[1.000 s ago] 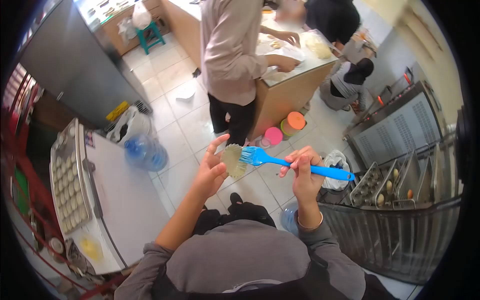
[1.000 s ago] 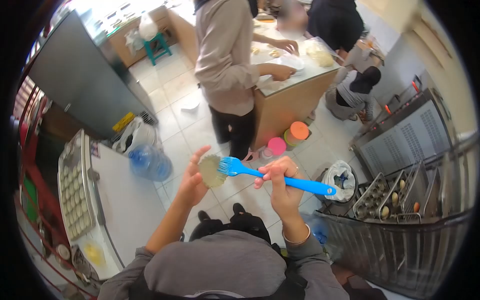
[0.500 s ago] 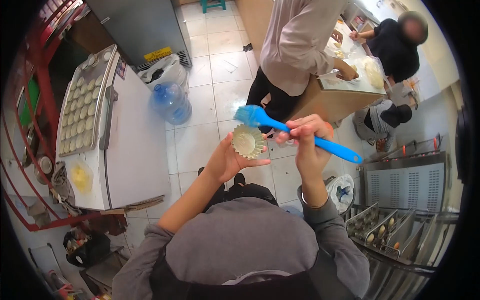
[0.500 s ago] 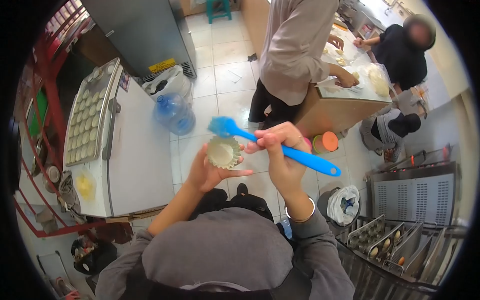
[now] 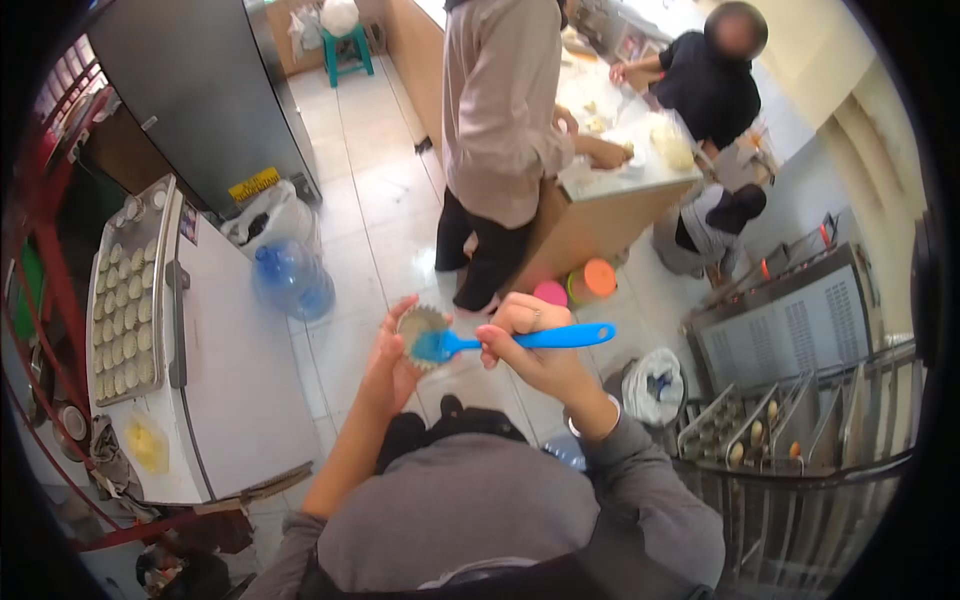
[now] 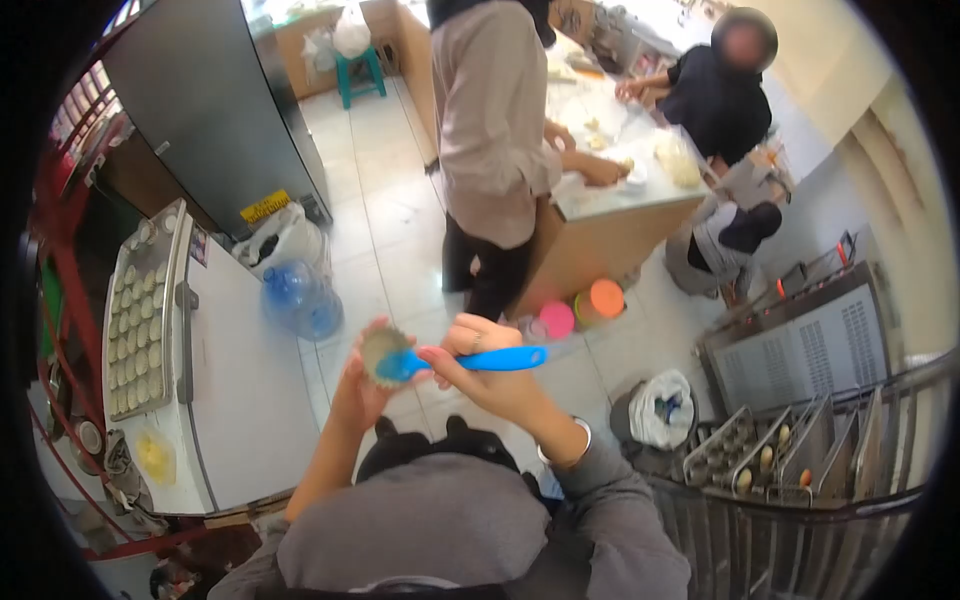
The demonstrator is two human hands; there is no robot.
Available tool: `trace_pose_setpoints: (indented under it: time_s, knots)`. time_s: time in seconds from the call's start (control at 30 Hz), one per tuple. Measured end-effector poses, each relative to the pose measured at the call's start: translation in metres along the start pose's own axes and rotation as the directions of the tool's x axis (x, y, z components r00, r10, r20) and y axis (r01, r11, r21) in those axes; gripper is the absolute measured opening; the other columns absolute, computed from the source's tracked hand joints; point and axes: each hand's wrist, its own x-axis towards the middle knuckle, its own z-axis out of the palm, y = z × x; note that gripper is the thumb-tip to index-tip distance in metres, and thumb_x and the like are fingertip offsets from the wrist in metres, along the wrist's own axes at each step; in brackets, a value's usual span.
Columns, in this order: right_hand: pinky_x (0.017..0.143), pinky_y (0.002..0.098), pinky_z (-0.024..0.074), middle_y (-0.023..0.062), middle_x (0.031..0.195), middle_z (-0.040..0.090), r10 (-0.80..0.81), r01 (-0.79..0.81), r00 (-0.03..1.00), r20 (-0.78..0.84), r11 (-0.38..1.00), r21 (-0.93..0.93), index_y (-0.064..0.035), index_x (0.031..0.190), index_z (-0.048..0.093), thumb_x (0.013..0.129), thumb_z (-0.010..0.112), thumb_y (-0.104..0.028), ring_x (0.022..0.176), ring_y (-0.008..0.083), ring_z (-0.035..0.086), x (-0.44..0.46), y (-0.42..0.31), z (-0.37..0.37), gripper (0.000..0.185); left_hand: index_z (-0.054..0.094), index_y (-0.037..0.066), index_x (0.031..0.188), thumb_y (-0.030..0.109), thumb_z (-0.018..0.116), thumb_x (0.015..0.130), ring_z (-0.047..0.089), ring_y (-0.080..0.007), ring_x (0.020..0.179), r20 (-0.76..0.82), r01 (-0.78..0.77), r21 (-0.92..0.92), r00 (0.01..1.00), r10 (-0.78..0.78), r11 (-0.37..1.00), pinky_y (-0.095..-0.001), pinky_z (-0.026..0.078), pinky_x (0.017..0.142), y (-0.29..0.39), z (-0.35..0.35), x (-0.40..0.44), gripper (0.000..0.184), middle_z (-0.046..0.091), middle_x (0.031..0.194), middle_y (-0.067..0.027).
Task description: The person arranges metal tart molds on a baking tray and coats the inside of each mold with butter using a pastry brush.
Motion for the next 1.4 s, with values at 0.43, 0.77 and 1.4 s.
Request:
trace_pose_setpoints:
  time_s: [0.43,0.77,1.4]
  knots:
    - [0.043,0.0278,0.0375,0.0061,0.057,0.052,0.155,-0.157,0.981,0.114,0.987,0.014,-0.0014,0.065,0.057,0.084,0.065,-0.014,0.044,0.0138,0.048,-0.003,0.028,0.008,0.024,0.02,0.006,0.137,0.015,0.071,0.077,0.057,-0.0268,0.104,-0.122,0.02,0.348,0.992,0.024,0.937,-0.0369,0.047,0.089,0.01,-0.03,0.001,0.079,0.055,0.117,-0.0236]
    - [0.042,0.0265,0.0382,0.0027,0.057,0.053,0.234,-0.257,0.96,0.153,0.954,0.153,-0.0028,0.06,0.057,0.087,0.062,-0.015,0.045,0.0106,0.052,0.016,0.038,0.023,0.03,0.021,0.008,0.137,0.018,0.074,0.075,0.058,-0.0263,0.101,-0.189,-0.028,0.351,0.977,0.1,0.936,-0.0352,0.048,0.085,0.018,-0.032,-0.002,0.082,0.056,0.116,-0.0226]
    - [0.05,0.0259,0.0436,0.0068,0.065,0.058,0.323,-0.15,0.914,-0.244,0.829,0.539,0.0007,0.068,0.057,0.09,0.053,-0.007,0.055,0.0136,0.058,0.031,0.04,0.031,0.024,0.028,0.011,0.138,0.05,0.063,0.079,0.05,-0.0316,0.114,-0.079,0.002,-0.114,0.997,-0.012,0.994,-0.0579,0.041,0.095,0.018,-0.031,0.037,0.079,0.047,0.126,-0.0173]
